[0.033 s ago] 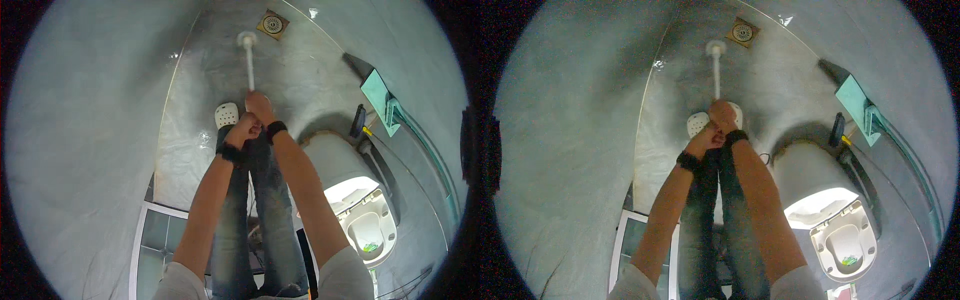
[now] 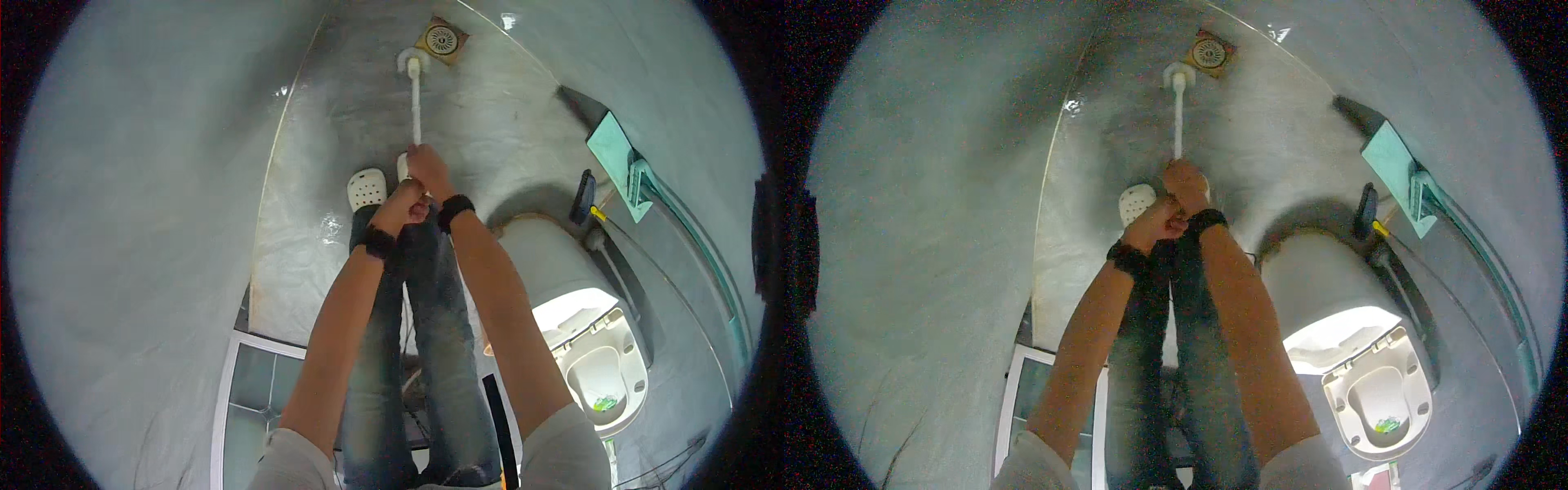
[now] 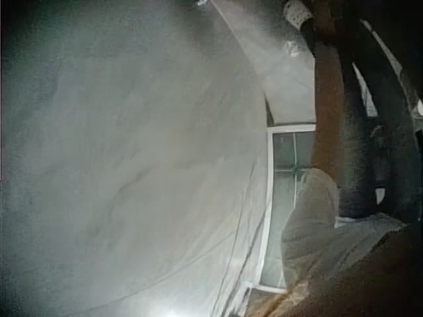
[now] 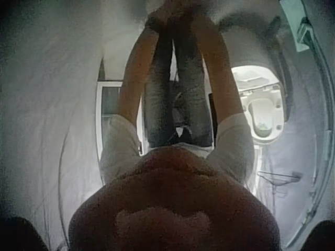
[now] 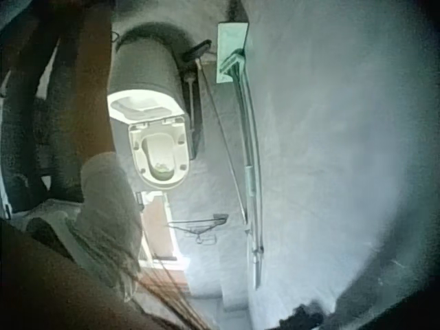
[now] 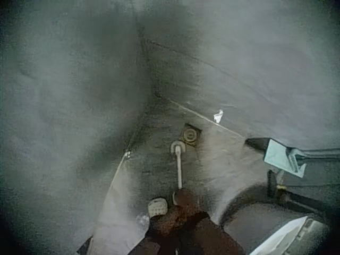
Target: The person cleans the floor by scrubbing the area around a floor drain and near a toilet with a handheld brush, then uses a cloth at a sink to wipe down the base of a faucet.
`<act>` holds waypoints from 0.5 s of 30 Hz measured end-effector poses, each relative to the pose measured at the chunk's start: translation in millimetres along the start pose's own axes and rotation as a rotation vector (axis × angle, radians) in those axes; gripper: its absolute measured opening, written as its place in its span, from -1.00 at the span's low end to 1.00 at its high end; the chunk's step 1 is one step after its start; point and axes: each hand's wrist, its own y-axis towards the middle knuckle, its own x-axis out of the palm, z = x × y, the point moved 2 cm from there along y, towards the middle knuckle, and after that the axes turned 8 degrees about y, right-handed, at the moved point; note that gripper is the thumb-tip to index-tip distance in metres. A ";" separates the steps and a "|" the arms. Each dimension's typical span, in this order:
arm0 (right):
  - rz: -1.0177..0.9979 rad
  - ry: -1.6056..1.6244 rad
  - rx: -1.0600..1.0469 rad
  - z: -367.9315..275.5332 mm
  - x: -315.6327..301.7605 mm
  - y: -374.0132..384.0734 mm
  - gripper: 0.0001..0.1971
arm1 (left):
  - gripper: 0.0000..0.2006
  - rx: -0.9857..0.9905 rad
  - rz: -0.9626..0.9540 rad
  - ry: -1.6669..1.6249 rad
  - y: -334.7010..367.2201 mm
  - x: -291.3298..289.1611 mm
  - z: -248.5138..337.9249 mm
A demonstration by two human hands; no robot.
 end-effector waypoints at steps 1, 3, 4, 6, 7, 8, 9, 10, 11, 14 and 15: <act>0.012 0.129 0.117 36.7 0.1 5.4 -0.82 | -0.81 0.004 -0.037 0.003 12.6 20.0 -2.5; 0.008 0.319 0.204 27.6 6.7 -2.3 -0.82 | -0.76 0.004 0.077 0.188 28.6 1.7 -25.6; 0.007 0.378 0.117 -15.5 4.6 -18.0 -0.81 | -0.76 -0.007 0.141 0.200 23.0 -40.0 -48.6; -0.059 0.385 0.044 -25.8 29.9 -37.2 -0.77 | -0.77 0.923 0.211 1.233 9.8 -54.3 -85.0; -0.151 0.297 0.127 45.9 66.4 -61.7 -0.75 | -0.77 0.508 0.142 0.687 9.8 10.6 -95.4; -0.108 0.246 -0.032 46.3 75.7 -81.3 -0.73 | -0.78 0.039 0.145 0.219 -18.9 33.0 -93.0; -0.045 0.241 -0.252 -0.7 78.1 -82.2 -0.71 | -0.78 0.049 0.198 0.239 -27.1 -2.0 -96.7; -0.034 0.277 -0.280 -39.0 71.0 -76.5 -0.71 | -0.76 -0.017 0.166 0.244 -23.8 -50.3 -112.4; -0.096 0.411 -0.050 -71.4 61.1 -70.2 -0.71 | -0.73 -0.086 0.134 0.245 -26.7 -85.5 -120.5; -0.158 0.467 0.274 -20.8 68.1 -70.6 -0.71 | -0.86 -0.088 0.077 -0.014 -35.0 -6.1 -77.8; -0.166 0.464 0.275 -6.8 71.8 -67.3 -0.71 | -0.86 -0.096 0.061 -0.006 -27.9 3.9 -80.1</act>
